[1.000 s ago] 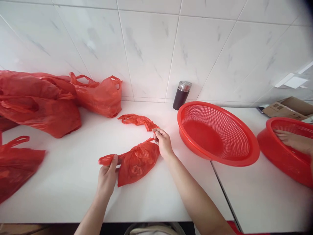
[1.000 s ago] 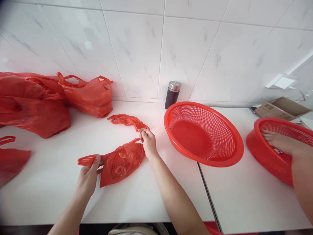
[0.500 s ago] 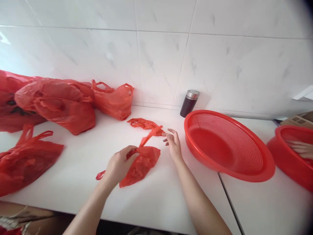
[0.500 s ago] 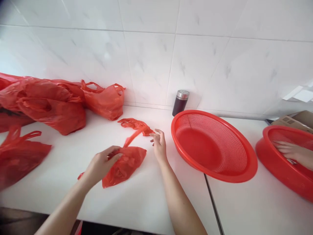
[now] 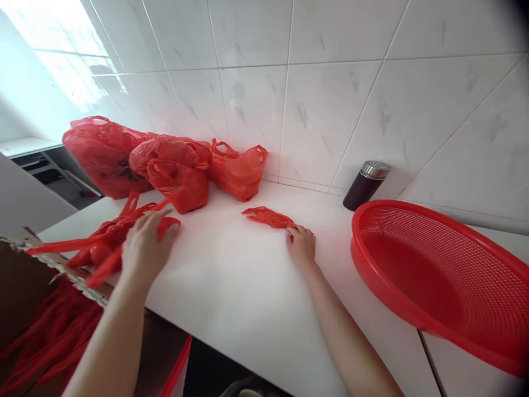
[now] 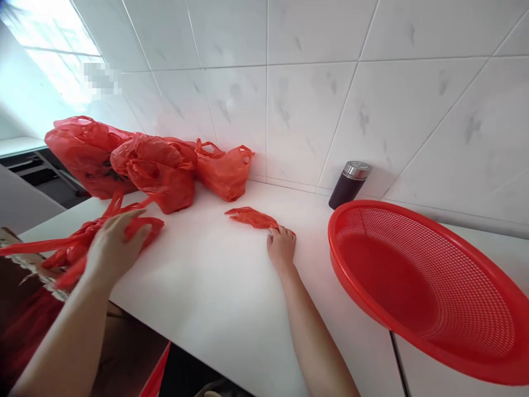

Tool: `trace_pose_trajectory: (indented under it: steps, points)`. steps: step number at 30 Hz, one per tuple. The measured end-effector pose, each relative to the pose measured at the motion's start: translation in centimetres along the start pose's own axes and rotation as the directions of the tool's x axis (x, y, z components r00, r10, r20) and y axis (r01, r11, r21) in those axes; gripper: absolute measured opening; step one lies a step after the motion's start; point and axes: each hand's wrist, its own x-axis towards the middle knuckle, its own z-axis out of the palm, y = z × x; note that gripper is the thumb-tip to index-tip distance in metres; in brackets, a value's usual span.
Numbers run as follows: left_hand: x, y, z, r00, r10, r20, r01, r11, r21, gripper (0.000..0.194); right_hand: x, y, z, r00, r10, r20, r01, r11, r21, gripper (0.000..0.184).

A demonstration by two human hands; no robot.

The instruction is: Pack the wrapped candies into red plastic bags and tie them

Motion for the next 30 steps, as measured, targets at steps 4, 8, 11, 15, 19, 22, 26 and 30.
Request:
trace_pose_trajectory:
  steps: [4, 8, 11, 15, 19, 22, 26, 30]
  points:
    - [-3.3, 2.6, 6.2, 0.954, 0.116, 0.276, -0.031, 0.955, -0.294, 0.038, -1.1, -2.0, -2.2, 0.999, 0.028, -0.036, -0.023, 0.992, 0.122, 0.030]
    - [-6.2, 6.0, 10.7, 0.847, 0.165, 0.505, 0.142, 0.845, -0.515, 0.048, -4.3, -5.5, -5.1, 0.999, 0.013, 0.032, -0.025, 0.922, 0.386, 0.031]
    - [-6.8, 7.8, 11.7, 0.790, 0.209, 0.576, 0.268, 0.728, -0.632, 0.049, -7.1, -7.0, -6.5, 0.984, 0.032, 0.173, -0.127, 0.808, 0.575, 0.029]
    - [-6.3, 8.0, 12.0, 0.774, 0.200, 0.600, 0.395, 0.588, -0.706, 0.036, -8.9, -6.3, -7.7, 0.968, 0.067, 0.242, -0.212, 0.735, 0.644, 0.021]
    - [-5.7, 5.6, 12.2, 0.807, 0.085, 0.585, 0.483, 0.476, -0.735, 0.033, -8.6, -4.4, -8.4, 0.961, 0.252, 0.111, -0.247, 0.609, 0.754, 0.015]
    - [-5.6, 3.8, 12.2, 0.829, 0.006, 0.560, 0.508, 0.411, -0.757, 0.034, -7.9, -3.3, -8.2, 0.946, 0.312, 0.084, -0.257, 0.570, 0.780, 0.019]
    - [-5.9, 2.9, 12.0, 0.840, -0.036, 0.541, 0.512, 0.378, -0.771, 0.035, -7.9, -3.1, -7.7, 0.930, 0.363, 0.057, -0.279, 0.598, 0.752, 0.014]
    - [-6.7, 3.7, 11.5, 0.852, -0.038, 0.523, 0.492, 0.400, -0.773, 0.031, -9.0, -5.8, -9.0, 0.959, 0.204, -0.195, -0.069, 0.840, 0.538, 0.005]
